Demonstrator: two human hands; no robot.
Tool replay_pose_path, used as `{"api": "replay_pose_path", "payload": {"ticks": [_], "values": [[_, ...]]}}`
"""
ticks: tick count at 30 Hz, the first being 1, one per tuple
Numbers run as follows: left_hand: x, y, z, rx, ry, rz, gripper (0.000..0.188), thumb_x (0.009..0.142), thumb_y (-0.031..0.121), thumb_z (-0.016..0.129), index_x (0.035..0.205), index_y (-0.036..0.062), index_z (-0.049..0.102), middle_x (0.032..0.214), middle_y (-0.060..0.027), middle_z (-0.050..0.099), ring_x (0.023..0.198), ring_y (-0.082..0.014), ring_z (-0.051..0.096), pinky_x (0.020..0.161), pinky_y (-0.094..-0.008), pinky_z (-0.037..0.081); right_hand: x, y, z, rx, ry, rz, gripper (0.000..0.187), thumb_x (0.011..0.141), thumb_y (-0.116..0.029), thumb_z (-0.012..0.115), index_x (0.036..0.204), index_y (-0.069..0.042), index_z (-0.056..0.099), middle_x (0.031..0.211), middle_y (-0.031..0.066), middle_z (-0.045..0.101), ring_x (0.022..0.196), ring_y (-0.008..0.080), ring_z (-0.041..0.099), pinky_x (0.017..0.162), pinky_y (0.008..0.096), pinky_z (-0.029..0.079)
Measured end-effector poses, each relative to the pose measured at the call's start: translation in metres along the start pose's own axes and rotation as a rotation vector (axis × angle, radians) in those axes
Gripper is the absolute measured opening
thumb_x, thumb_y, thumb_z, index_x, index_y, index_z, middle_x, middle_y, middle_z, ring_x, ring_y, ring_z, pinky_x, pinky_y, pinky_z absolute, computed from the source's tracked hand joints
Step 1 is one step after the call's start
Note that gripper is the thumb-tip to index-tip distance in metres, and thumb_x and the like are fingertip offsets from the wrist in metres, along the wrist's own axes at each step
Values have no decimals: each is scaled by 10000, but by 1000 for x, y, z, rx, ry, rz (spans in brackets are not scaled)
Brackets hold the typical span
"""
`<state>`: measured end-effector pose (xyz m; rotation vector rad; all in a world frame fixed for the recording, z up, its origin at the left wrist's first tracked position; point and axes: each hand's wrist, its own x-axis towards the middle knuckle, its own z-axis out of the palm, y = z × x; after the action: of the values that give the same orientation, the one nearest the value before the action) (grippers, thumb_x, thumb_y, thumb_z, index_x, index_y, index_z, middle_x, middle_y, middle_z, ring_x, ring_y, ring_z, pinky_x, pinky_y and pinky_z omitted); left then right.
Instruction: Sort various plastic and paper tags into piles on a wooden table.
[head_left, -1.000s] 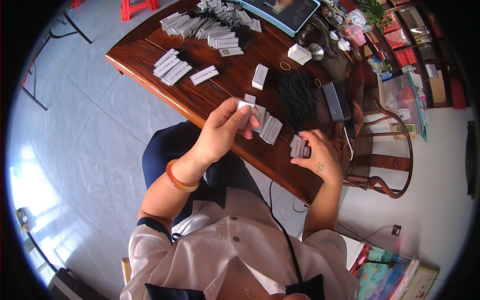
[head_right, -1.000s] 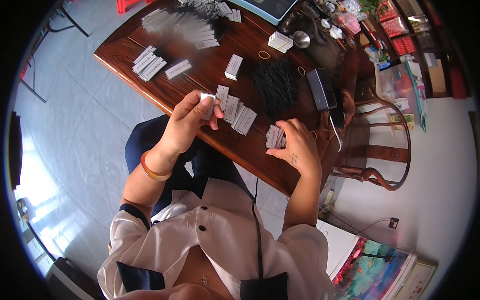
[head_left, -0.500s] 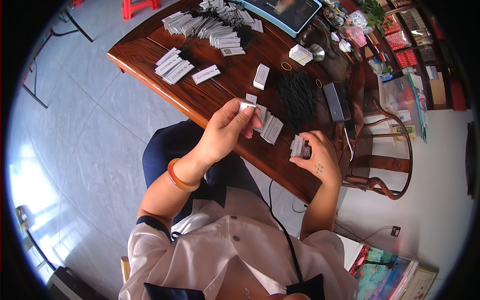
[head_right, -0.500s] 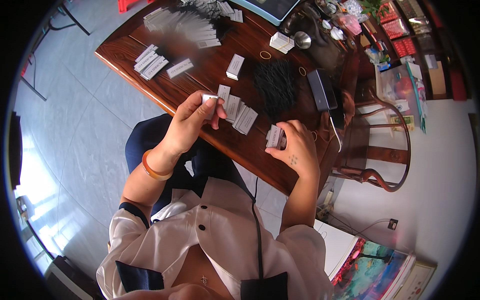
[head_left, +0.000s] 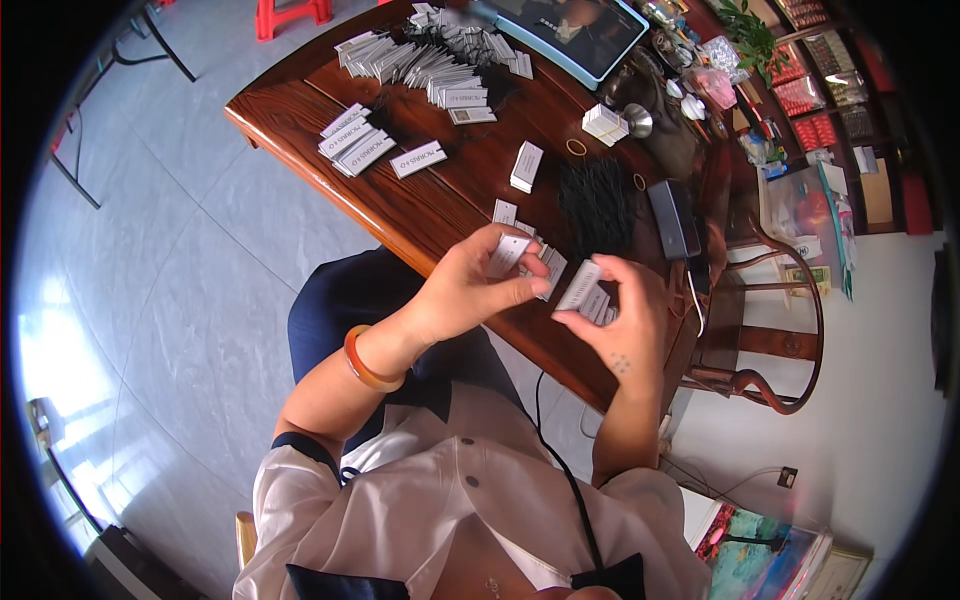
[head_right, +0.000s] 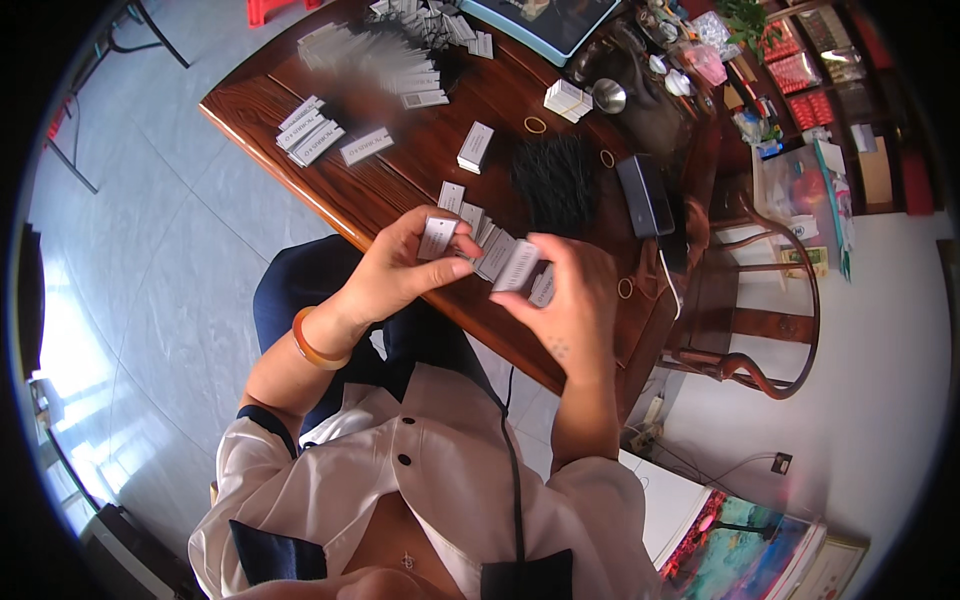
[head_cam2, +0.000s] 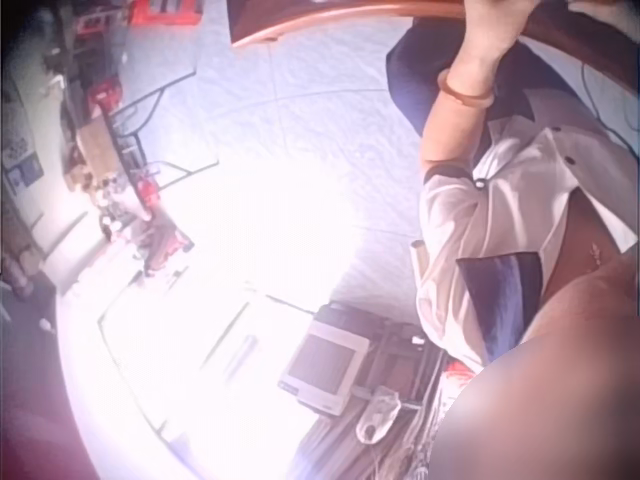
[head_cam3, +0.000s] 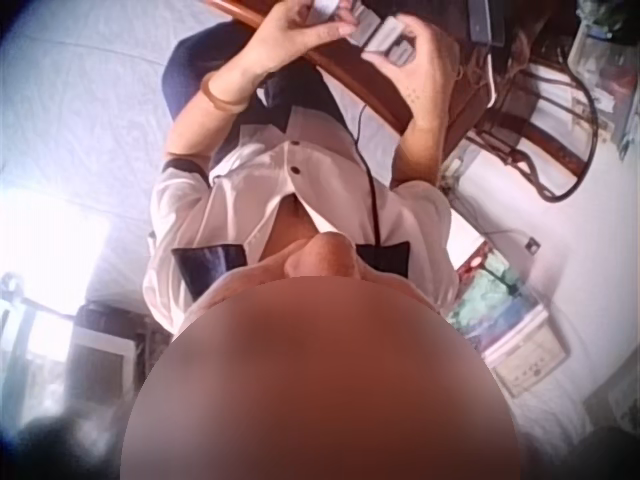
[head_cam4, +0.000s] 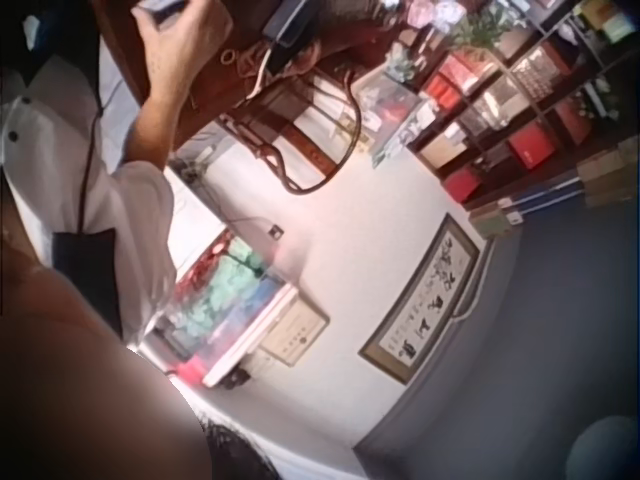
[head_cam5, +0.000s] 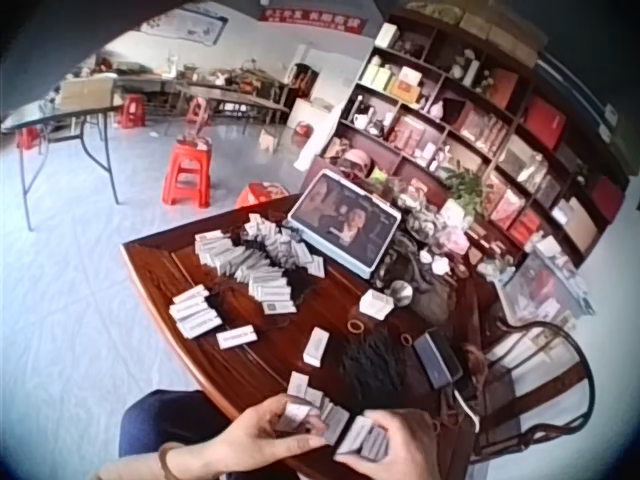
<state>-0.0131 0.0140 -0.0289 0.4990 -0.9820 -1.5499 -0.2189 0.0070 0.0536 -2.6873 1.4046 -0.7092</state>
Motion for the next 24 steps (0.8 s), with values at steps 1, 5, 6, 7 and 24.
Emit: {"api": "replay_pose_path", "payload": {"ticks": [1, 5, 6, 7, 24], "values": [[-1, 2, 0, 34, -26, -36, 358, 859, 29, 697, 1166, 16, 514, 1054, -62, 629, 1032, -115, 559, 920, -277, 450, 6, -9, 6, -10, 17, -80, 679, 560, -243, 874, 1144, -110, 553, 982, 51, 630, 914, 275, 598, 831, 425, 423], [-1, 1, 1, 185, 107, -65, 254, 836, -25, 703, 1046, 13, 566, 986, -41, 618, 947, -98, 601, 840, -249, 504, 17, -23, 23, 120, -10, -154, 620, 612, -149, 865, 1145, -84, 555, 962, 48, 627, 835, 199, 611, 722, 345, 459], [-1, 3, 0, 239, 157, -29, 220, 835, -26, 703, 1006, 14, 571, 965, -35, 612, 919, -94, 606, 814, -241, 514, 17, -23, 24, 123, -11, -160, 620, 612, -149, 865, 1145, -84, 555, 962, 48, 627, 835, 199, 611, 722, 345, 459], [-1, 5, -1, 292, 206, 6, 188, 835, -28, 703, 966, 16, 575, 943, -29, 606, 890, -89, 611, 787, -233, 525, 16, -22, 24, 360, -52, -20, 541, 655, -111, 843, 1121, -68, 572, 927, 42, 627, 779, 154, 605, 647, 298, 449], [1, -6, -2, 109, -65, -79, 292, 1013, 189, 482, 1234, 0, 448, 1050, -68, 571, 927, -121, 559, 849, -264, 473, 28, -22, 51, 658, 171, -20, 162, 816, 25, 696, 965, -37, 685, 880, 64, 576, 713, 138, 569, 572, 249, 468]]}}
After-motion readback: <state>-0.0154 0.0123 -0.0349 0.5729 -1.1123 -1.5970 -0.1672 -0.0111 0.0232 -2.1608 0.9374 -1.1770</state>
